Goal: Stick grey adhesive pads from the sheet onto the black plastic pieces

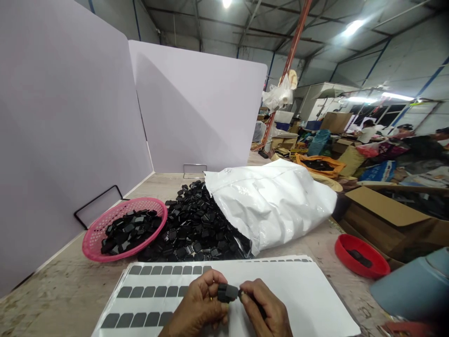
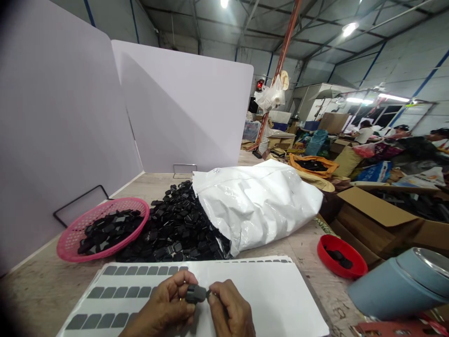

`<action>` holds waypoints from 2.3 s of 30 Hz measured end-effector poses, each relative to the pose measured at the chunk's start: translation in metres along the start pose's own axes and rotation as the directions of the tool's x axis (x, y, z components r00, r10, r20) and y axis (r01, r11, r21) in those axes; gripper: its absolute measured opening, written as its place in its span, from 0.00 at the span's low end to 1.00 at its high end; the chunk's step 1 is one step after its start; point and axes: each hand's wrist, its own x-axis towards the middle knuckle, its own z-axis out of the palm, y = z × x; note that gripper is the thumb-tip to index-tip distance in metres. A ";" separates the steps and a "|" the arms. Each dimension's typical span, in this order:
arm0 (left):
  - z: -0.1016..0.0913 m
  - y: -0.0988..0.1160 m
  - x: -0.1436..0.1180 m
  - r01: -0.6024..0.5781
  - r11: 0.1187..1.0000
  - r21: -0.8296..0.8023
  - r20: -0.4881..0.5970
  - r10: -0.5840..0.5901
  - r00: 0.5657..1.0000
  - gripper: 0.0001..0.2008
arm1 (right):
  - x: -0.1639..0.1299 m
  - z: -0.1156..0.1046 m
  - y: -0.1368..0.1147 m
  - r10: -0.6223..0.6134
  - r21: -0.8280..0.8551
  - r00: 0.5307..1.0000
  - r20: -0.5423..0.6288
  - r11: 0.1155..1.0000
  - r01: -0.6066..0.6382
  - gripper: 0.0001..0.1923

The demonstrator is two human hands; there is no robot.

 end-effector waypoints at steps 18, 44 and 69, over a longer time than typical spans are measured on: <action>0.006 -0.004 0.005 0.038 0.995 0.092 0.017 -0.040 0.999 0.18 | -0.007 0.008 0.017 -0.161 -0.189 0.987 0.032 0.968 0.164 0.09; -0.002 -0.021 0.005 0.015 1.000 0.015 0.057 -0.016 0.998 0.16 | -0.008 0.009 0.017 -0.224 -0.416 0.954 0.197 0.862 0.289 0.11; 0.002 -0.014 0.006 0.030 0.997 0.069 0.022 -0.032 0.999 0.16 | -0.003 0.003 0.006 -0.142 -0.283 0.975 0.170 0.941 0.187 0.12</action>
